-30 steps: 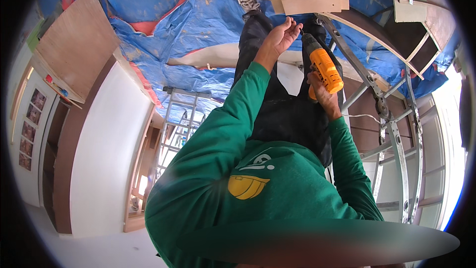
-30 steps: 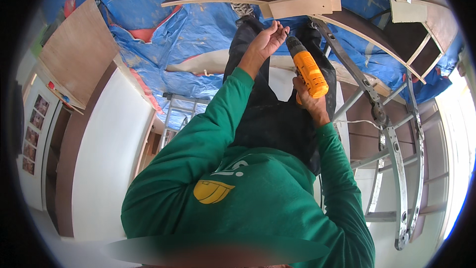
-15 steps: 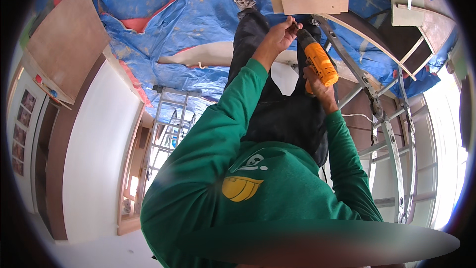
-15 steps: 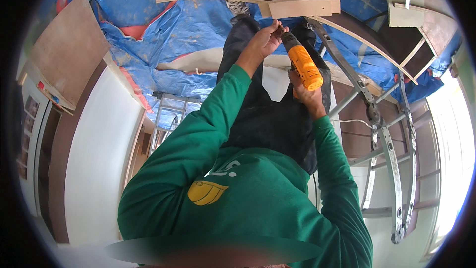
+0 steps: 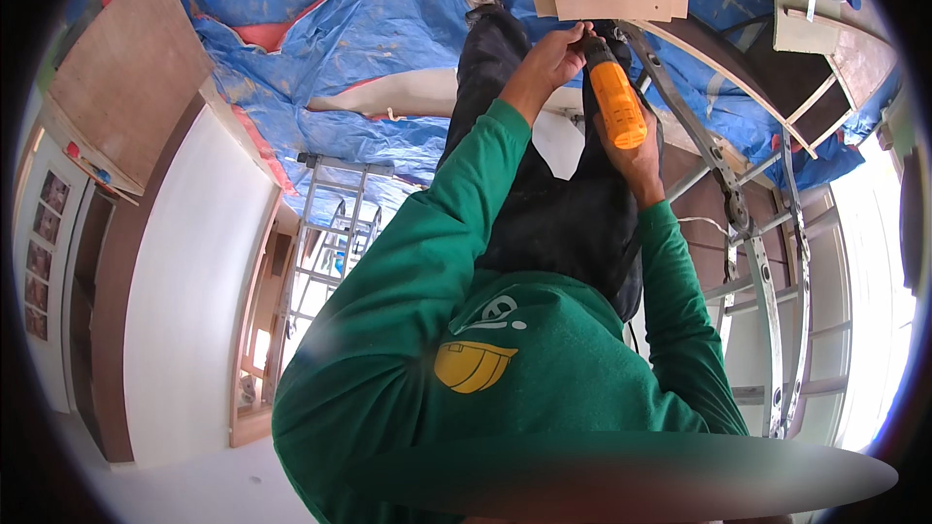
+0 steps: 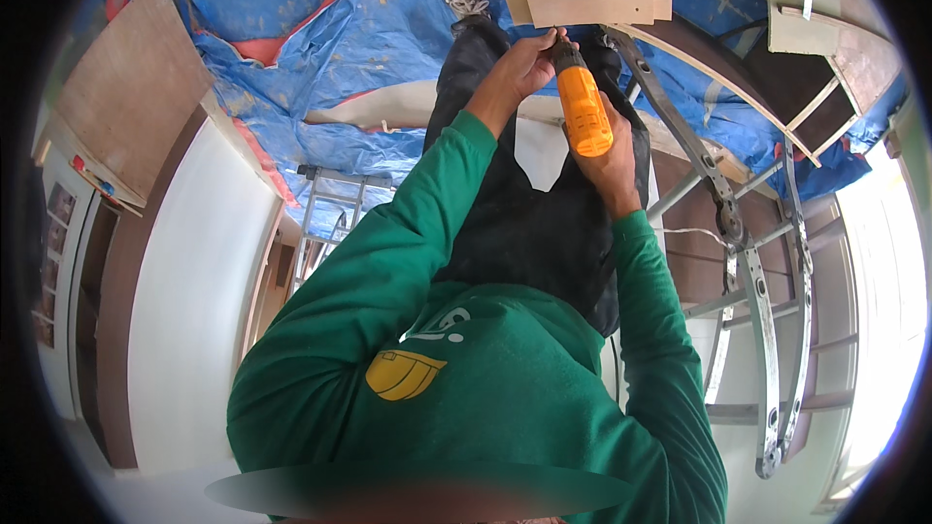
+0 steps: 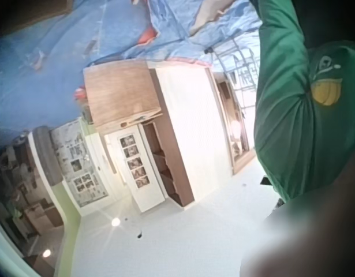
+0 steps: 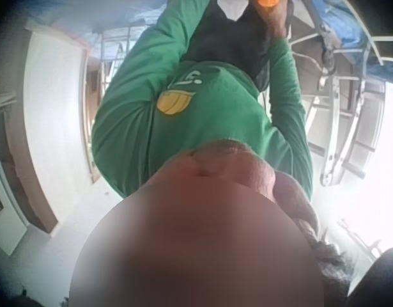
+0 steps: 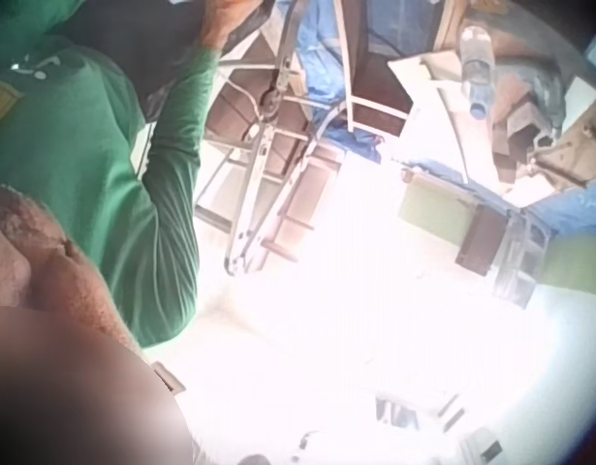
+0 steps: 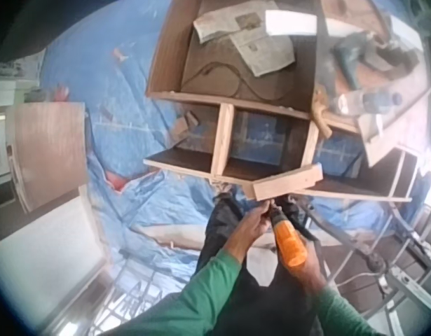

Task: The person is assembling a wooden cabinet or shelving unit. They use a pencil to mark measurements on a white panel, then use a tape measure and a drill to attach wooden pieces to the structure. The person works on a ladder and handles various wooden components and tools.

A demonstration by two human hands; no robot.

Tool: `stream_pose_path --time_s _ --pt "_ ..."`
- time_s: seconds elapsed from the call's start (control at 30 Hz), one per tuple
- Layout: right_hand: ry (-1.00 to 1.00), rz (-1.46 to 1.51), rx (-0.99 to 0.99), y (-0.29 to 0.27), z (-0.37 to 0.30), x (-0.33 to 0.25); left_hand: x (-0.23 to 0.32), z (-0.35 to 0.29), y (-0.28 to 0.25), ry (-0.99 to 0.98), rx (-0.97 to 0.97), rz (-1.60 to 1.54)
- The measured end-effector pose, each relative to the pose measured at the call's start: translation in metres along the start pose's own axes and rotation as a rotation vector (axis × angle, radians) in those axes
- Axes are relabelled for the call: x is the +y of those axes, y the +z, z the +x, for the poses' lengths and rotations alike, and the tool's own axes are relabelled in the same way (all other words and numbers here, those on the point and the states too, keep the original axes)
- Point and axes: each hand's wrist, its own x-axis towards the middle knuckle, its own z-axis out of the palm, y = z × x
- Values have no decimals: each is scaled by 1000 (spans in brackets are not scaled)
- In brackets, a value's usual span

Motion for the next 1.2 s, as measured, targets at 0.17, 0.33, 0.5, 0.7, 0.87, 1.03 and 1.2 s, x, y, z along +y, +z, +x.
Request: stream_pose_path --time_s 0.17,0.33,0.5,0.7,0.87,1.03,1.2 --pt "23 -28 7 2 11 -9 0 13 -3 -13 -1 89" --pt "54 -100 1 7 24 -4 4 26 3 -1 68 110" --pt "37 -106 -8 8 30 -4 6 36 -4 -18 51 89" --pt "61 -86 -14 11 36 4 9 47 -12 5 46 105" --pt "148 -60 -40 11 36 6 8 50 -12 28 73 107" --pt "85 -52 -26 11 42 13 20 34 -36 810 61 1507" --pt "93 -87 -19 10 50 0 57 -20 34 1342 213 2059"
